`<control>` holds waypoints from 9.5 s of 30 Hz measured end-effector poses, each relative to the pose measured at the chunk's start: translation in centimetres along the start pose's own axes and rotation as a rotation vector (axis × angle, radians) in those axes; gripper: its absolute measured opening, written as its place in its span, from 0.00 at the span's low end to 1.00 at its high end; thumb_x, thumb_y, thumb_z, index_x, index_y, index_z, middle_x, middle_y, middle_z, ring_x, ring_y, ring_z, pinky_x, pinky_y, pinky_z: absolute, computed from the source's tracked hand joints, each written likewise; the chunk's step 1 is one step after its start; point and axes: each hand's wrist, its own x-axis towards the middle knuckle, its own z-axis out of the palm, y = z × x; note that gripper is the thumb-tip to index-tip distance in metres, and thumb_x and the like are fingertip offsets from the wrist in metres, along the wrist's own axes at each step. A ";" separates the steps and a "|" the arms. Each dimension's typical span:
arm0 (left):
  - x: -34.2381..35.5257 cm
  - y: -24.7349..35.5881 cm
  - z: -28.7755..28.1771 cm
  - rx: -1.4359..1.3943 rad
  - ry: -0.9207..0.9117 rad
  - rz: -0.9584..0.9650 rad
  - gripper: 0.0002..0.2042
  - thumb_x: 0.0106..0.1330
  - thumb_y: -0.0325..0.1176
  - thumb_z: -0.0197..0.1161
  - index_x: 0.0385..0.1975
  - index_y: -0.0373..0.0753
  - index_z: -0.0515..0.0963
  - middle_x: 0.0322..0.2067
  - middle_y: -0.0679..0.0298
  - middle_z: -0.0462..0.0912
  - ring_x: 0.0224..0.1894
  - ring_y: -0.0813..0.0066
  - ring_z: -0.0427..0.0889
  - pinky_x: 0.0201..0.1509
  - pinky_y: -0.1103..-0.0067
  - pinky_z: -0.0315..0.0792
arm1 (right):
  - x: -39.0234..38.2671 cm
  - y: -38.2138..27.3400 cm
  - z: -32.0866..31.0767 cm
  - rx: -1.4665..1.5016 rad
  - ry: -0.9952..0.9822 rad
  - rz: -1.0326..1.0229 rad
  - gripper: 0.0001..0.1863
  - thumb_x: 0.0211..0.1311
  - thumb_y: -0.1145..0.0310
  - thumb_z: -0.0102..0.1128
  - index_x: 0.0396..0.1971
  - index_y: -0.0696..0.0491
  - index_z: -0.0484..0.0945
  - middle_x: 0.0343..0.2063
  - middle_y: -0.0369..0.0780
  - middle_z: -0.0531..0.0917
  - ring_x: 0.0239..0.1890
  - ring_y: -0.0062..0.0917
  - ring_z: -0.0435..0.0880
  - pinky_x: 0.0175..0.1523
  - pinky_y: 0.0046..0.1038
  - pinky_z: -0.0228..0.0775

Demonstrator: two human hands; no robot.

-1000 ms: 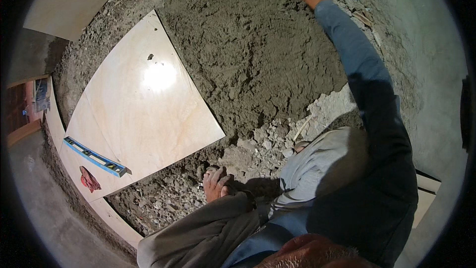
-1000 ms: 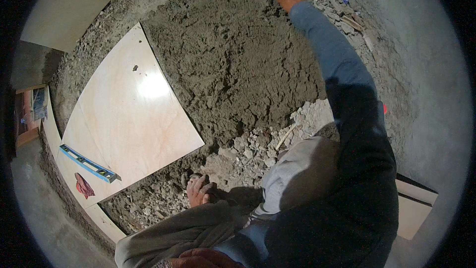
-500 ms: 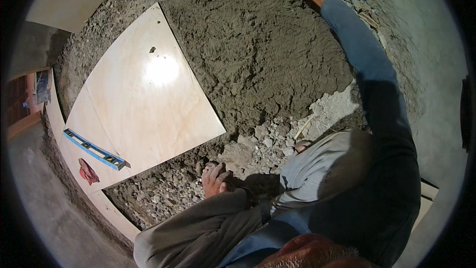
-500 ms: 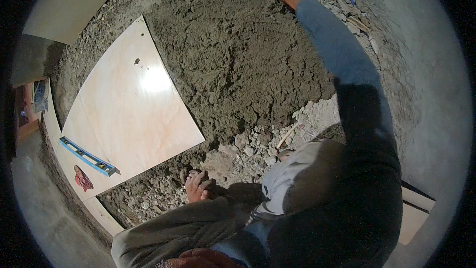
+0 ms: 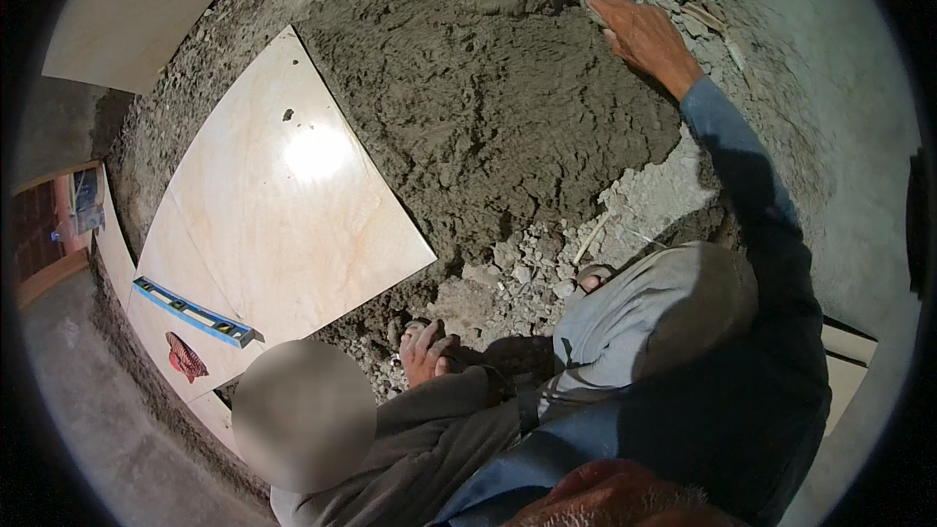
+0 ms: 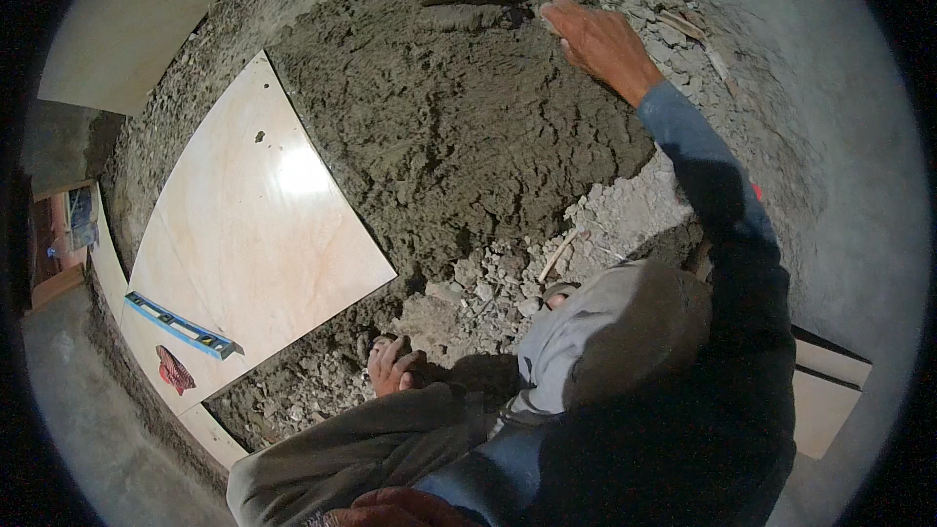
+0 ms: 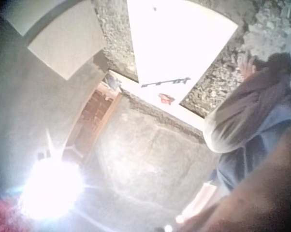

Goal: The person prepares the floor by spreading mortar with a trowel and then applies mortar to the back of a tile.

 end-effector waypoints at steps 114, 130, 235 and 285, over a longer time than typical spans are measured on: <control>0.5 2.3 -2.5 -0.079 -0.021 -0.220 0.16 0.70 0.39 0.45 0.47 0.44 0.80 0.63 0.61 0.71 0.68 0.55 0.66 0.74 0.53 0.53 | 9.1 -14.1 -10.8 0.876 -1.472 0.134 0.33 0.71 0.39 0.48 0.55 0.57 0.70 0.20 0.38 0.79 0.16 0.18 0.79 0.23 0.23 0.76; -0.1 1.5 -1.9 -0.018 -0.038 -0.135 0.16 0.72 0.36 0.48 0.58 0.49 0.71 0.69 0.61 0.66 0.67 0.60 0.68 0.65 0.53 0.66 | -0.4 -16.6 -16.6 0.302 -0.638 -0.399 0.13 0.65 0.57 0.57 0.44 0.48 0.75 0.27 0.42 0.81 0.28 0.38 0.84 0.28 0.42 0.74; 1.4 3.0 -4.1 -0.152 -0.056 -0.284 0.16 0.67 0.37 0.49 0.49 0.43 0.80 0.63 0.58 0.73 0.65 0.53 0.68 0.70 0.54 0.56 | 18.5 -17.7 -2.8 1.901 -0.385 0.947 0.25 0.74 0.51 0.54 0.53 0.58 0.68 0.25 0.33 0.72 0.22 0.15 0.74 0.23 0.19 0.74; 1.3 2.7 -3.6 -0.087 -0.023 -0.258 0.14 0.71 0.38 0.48 0.47 0.44 0.80 0.62 0.59 0.74 0.64 0.53 0.69 0.69 0.54 0.57 | 12.5 1.2 0.2 0.100 -0.559 0.354 0.39 0.74 0.40 0.43 0.70 0.57 0.62 0.67 0.53 0.67 0.69 0.48 0.66 0.72 0.44 0.59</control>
